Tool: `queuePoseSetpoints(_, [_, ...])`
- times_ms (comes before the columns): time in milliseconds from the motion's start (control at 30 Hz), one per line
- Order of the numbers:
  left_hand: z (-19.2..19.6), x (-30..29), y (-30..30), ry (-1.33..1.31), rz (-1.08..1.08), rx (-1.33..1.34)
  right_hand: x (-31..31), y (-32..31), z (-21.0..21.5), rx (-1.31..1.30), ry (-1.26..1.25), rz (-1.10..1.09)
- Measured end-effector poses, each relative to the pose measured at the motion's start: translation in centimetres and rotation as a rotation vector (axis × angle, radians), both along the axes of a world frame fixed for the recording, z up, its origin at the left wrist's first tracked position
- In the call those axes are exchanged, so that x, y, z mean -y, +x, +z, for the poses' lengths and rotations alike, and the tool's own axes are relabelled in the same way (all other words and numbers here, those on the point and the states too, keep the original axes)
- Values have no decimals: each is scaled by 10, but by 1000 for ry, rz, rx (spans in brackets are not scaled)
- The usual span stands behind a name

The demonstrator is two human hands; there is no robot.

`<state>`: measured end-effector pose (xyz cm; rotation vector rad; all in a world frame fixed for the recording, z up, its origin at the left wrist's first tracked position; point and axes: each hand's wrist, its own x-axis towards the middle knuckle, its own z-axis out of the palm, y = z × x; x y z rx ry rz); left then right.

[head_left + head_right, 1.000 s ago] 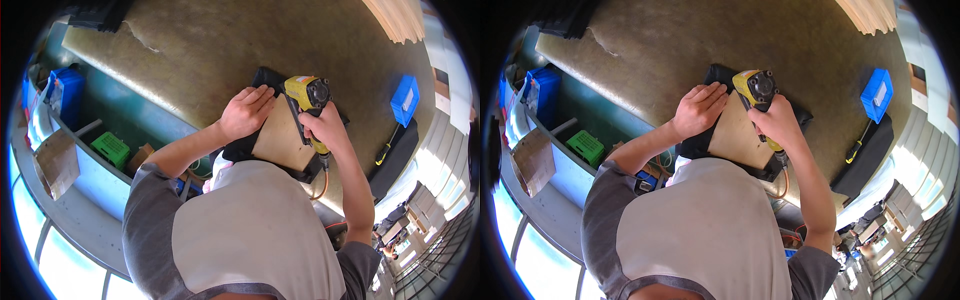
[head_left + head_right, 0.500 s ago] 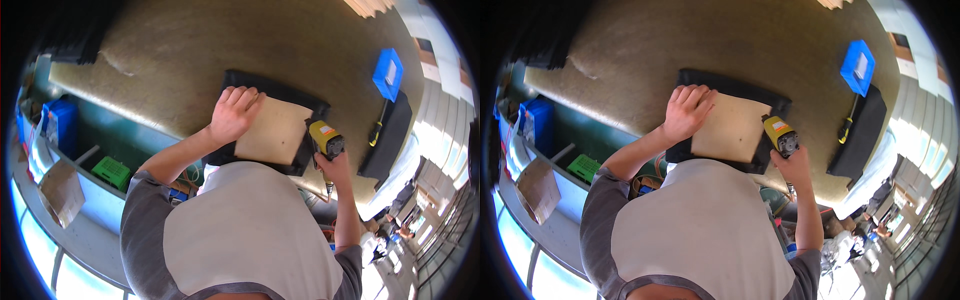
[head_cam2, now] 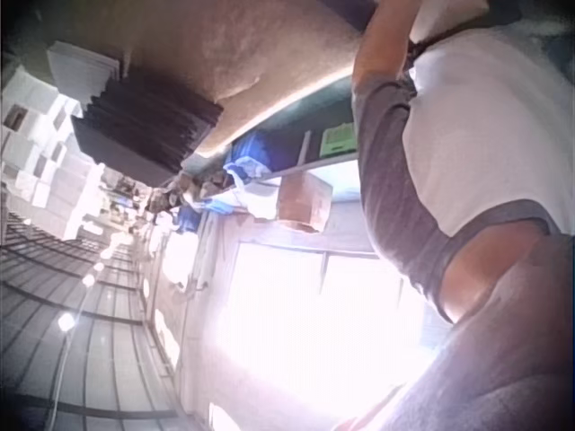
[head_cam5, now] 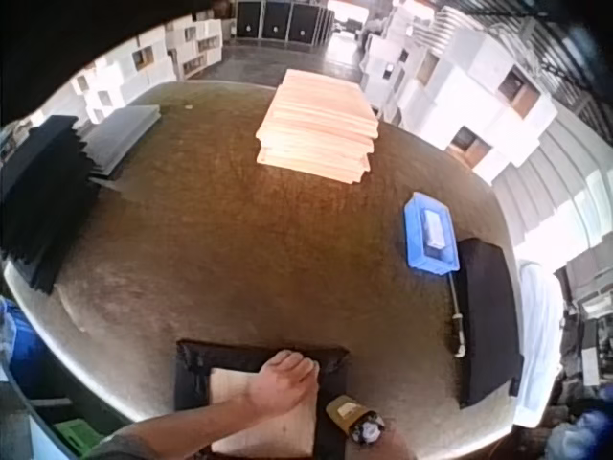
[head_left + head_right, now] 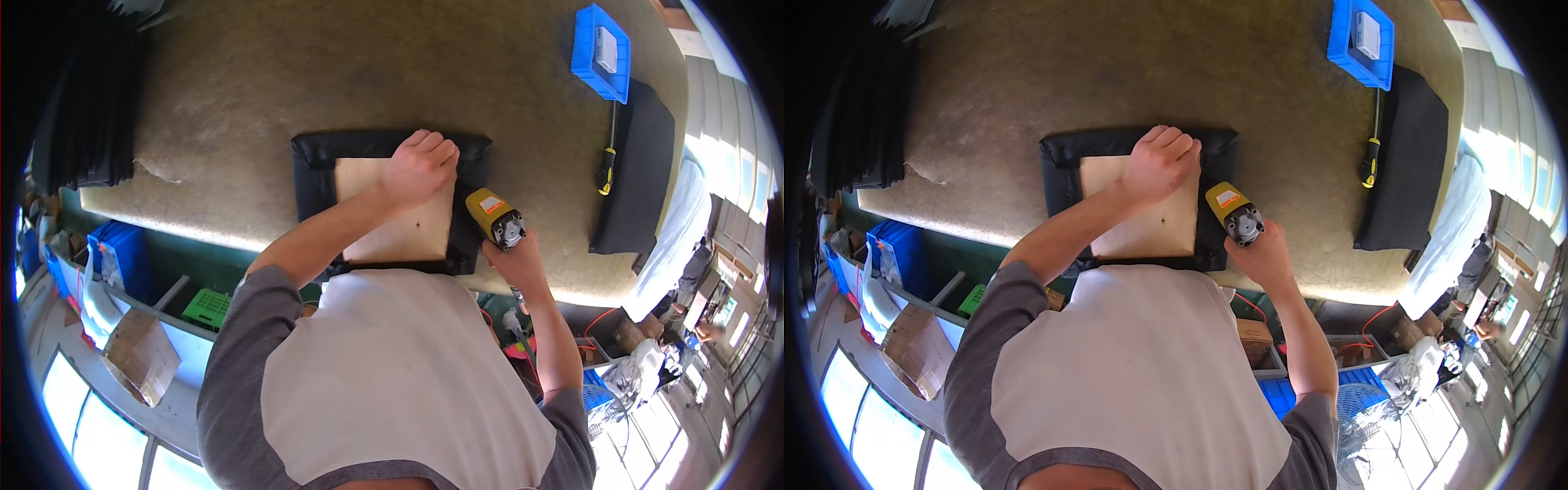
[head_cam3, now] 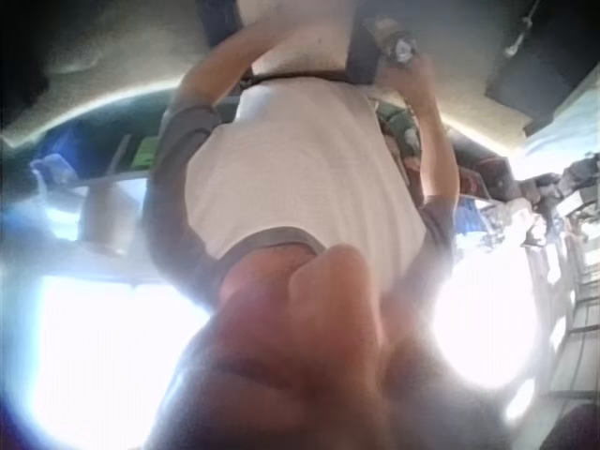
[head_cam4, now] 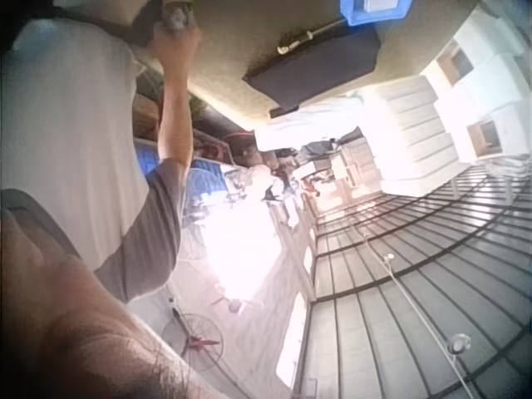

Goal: Upholstering wooden panels with black fabric using a pneumatic staple gun.

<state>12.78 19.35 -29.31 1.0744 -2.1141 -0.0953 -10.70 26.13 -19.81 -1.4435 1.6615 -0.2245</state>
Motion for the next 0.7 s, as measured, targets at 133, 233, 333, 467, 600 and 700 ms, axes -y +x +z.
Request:
queuePoseSetpoints(133, [13,-26,4,117,30,193,31,2,13,63,232,-114])
queuePoseSetpoints(233, [21,-49,8,223,71,243,53,15,25,138,222,-136])
queuePoseSetpoints(333, [16,-53,9,266,56,190,72,27,12,150,185,-86])
queuePoseSetpoints(467, [6,-52,12,191,38,139,83,38,9,152,204,0])
queuePoseSetpoints(600, [2,-60,13,155,12,119,83,57,12,190,246,48])
queuePoseSetpoints(700, [-3,-62,14,135,-12,77,84,59,11,63,225,117])
